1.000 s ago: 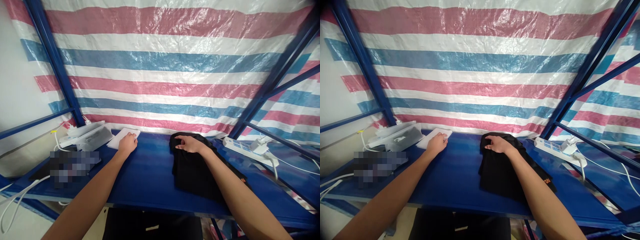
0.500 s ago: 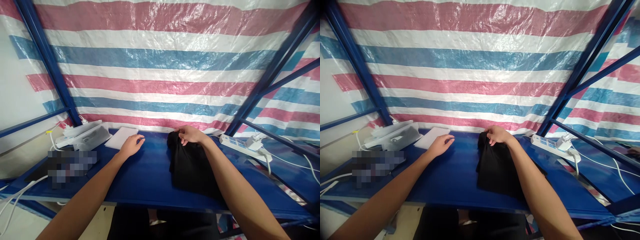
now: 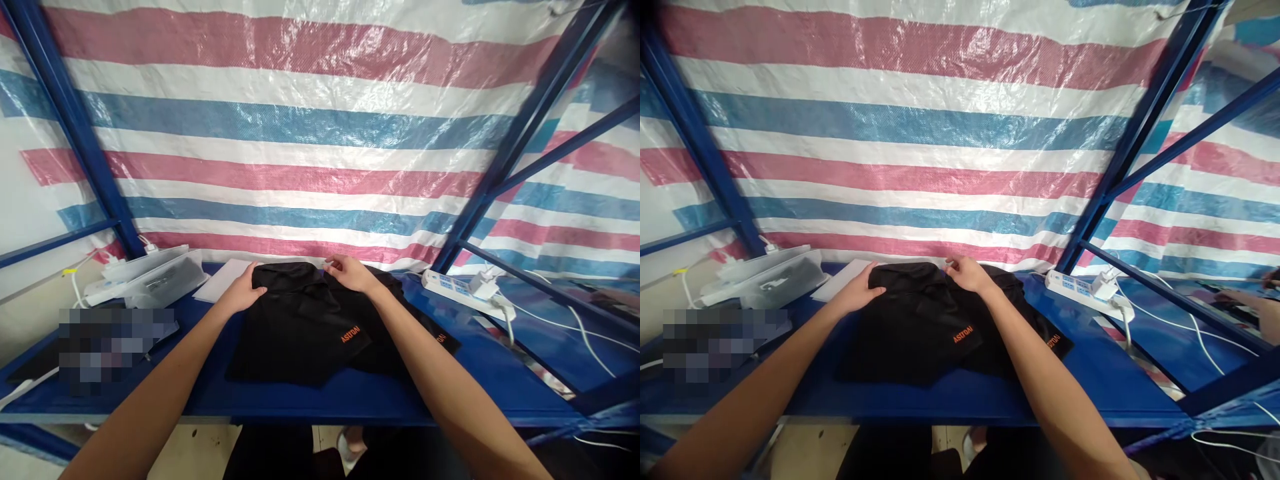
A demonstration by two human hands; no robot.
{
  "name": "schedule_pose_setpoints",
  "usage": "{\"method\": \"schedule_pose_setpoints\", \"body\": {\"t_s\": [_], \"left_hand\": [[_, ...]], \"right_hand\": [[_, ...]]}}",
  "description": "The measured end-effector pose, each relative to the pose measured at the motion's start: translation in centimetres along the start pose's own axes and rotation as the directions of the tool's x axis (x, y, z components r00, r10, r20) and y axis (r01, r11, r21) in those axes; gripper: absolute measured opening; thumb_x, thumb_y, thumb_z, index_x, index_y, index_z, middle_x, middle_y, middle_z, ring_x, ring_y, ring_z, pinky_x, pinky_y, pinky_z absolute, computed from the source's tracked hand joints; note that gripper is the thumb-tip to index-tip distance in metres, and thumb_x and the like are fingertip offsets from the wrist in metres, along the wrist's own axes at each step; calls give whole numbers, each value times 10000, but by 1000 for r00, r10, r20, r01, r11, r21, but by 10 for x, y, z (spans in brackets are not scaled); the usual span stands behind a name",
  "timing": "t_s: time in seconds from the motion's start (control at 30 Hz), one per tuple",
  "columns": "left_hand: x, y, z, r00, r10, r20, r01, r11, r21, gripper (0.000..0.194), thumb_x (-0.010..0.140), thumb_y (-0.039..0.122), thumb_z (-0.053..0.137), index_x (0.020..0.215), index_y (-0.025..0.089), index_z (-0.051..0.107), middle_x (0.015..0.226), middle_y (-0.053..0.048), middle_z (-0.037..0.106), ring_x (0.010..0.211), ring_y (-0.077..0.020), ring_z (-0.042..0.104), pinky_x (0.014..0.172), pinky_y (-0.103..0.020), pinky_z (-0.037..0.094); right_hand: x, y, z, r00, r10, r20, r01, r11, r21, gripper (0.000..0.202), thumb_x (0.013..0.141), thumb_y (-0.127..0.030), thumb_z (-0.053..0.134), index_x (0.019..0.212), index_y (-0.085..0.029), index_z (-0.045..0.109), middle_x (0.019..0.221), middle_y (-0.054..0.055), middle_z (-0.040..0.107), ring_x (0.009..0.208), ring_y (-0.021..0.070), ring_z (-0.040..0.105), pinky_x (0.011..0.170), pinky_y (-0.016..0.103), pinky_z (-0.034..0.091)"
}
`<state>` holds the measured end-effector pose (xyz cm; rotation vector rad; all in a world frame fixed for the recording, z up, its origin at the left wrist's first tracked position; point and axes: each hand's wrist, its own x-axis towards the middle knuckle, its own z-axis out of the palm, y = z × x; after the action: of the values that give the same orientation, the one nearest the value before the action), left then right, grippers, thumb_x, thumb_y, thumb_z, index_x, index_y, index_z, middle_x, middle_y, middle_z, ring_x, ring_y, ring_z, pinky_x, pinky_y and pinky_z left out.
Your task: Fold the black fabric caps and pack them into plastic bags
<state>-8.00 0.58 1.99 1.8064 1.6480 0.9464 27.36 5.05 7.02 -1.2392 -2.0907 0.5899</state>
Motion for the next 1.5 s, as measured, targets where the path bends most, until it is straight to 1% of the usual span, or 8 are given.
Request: {"method": "schedule_pose_setpoints", "body": {"t_s": [0.2, 0.4, 0.6, 0.73, 0.93, 1.17, 1.33, 1.5], "left_hand": [[-10, 28, 9, 913, 324, -249, -194, 879, 435, 624, 995, 309, 704, 1582, 152, 565, 1683, -244, 480, 1537, -457, 489, 1245, -612, 434], [-79, 120, 82, 694, 656, 296, -718, 661, 220, 425, 1081, 560, 618, 1373, 284, 759, 1508, -123, 661, 1378, -357, 600, 1195, -541, 497], [-108, 153, 130, 703, 540, 463, -701, 636, 323, 304, 1014, 278, 677, 1307, 225, 737, 1215, -151, 712, 1063, -333, 706, 829, -441, 616], [-109, 154, 120, 766, 565, 307, -631, 753, 190, 137, 969, 157, 623, 1061, 231, 694, 1092, -90, 690, 900, -242, 710, 800, -385, 595], [-139, 134, 75, 888, 456, -63, -458, 860, -227, 223, 978, 461, 772, 974, 263, 670, 1066, -56, 712, 940, -222, 710, 837, -344, 609], [-163, 43, 9, 943, 184, -278, -215, 973, -83, 292, 1006, 565, 696, 964, 275, 694, 1002, -22, 743, 882, -223, 701, 772, -322, 569], [-161, -15, -18, 942, 214, -259, -136, 948, 288, 312, 1005, 553, 621, 890, 271, 688, 983, -53, 757, 946, -282, 707, 847, -404, 596], [-167, -19, -28, 911, 386, -145, -315, 879, 357, 295, 1042, 429, 551, 1210, 300, 757, 1431, -93, 713, 1402, -331, 627, 1211, -531, 508]], "right_hand": [[-20, 36, 22, 997, -34, -71, 24, 990, -141, 311, 1072, -432, 643, 1200, -183, 778, 886, 55, 800, 754, 204, 714, 736, 300, 503], [-13, 24, 39, 982, -168, -87, 154, 977, -146, 228, 1101, -257, 546, 1092, -172, 758, 1047, 85, 803, 951, 218, 706, 924, 328, 509], [-13, 29, 48, 976, -218, 17, 217, 959, -181, 364, 1147, -296, 500, 1460, -217, 669, 1434, 119, 738, 1264, 252, 657, 1181, 457, 413], [-14, 27, 49, 985, -160, 64, 171, 953, -251, 393, 1166, -437, 475, 1195, -218, 800, 1205, 91, 817, 1208, 261, 675, 1152, 445, 429], [-19, -7, 32, 993, -50, -104, 29, 980, -195, 709, 1158, -678, 304, 980, -211, 807, 1007, 103, 815, 1000, 269, 753, 951, 346, 522], [6, -100, 58, 980, -192, -45, 150, 874, -462, 678, 1127, -697, 383, 1051, -164, 794, 1124, 198, 784, 1007, 332, 757, 910, 404, 542], [38, -120, 119, 948, -256, 189, 309, 883, -354, 554, 1159, -572, 424, 1415, -176, 715, 1386, 191, 740, 1208, 358, 736, 1027, 450, 550], [41, -88, 134, 886, -365, 287, 433, 872, -229, 380, 1135, -273, 517, 1429, -114, 696, 1397, 185, 746, 1279, 304, 710, 1108, 405, 526]]}}
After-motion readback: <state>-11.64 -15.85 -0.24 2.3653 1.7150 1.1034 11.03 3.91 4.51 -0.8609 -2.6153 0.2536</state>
